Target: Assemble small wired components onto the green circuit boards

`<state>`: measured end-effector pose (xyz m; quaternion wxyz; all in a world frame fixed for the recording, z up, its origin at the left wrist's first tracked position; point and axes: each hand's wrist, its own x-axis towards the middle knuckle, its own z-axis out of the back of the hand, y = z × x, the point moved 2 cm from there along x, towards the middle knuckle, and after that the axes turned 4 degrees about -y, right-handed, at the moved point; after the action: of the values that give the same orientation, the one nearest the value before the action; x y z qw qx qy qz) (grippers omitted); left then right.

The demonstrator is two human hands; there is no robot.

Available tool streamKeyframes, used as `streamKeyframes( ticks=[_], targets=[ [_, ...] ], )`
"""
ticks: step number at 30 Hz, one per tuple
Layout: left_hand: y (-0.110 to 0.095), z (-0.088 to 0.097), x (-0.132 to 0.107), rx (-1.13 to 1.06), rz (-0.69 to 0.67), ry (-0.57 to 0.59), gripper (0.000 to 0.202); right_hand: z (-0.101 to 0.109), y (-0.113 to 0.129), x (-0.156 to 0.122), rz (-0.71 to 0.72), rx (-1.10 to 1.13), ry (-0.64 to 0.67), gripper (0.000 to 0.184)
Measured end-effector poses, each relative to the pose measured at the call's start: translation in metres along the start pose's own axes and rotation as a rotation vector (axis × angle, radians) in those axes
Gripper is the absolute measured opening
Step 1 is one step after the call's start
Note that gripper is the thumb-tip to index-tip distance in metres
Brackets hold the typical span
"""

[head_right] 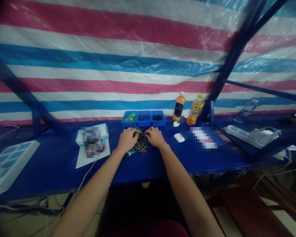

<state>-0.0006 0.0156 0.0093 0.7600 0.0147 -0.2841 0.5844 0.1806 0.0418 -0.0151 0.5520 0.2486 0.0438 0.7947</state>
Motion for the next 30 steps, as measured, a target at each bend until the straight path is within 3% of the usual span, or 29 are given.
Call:
streamKeyframes(
  ticks=[9,14,20,25,30],
  targets=[
    [-0.002,0.002,0.0,0.022,0.018,0.017,0.024,0.0,-0.007,0.006,-0.084,0.364,-0.168,0.016],
    [-0.003,0.004,0.001,0.003,0.033,0.013,0.022,0.009,-0.002,0.007,-0.06,0.404,-0.242,0.017],
    [-0.008,0.01,0.003,-0.147,-0.086,-0.133,0.027,0.015,0.008,0.006,-0.083,0.753,-0.227,0.023],
    [-0.01,0.011,0.004,-0.154,-0.153,-0.136,0.026,0.014,0.011,0.006,-0.145,0.989,-0.192,0.027],
    [-0.009,0.011,0.004,-0.166,-0.175,-0.148,0.027,0.013,0.011,0.005,-0.148,1.045,-0.158,0.028]
  ],
)
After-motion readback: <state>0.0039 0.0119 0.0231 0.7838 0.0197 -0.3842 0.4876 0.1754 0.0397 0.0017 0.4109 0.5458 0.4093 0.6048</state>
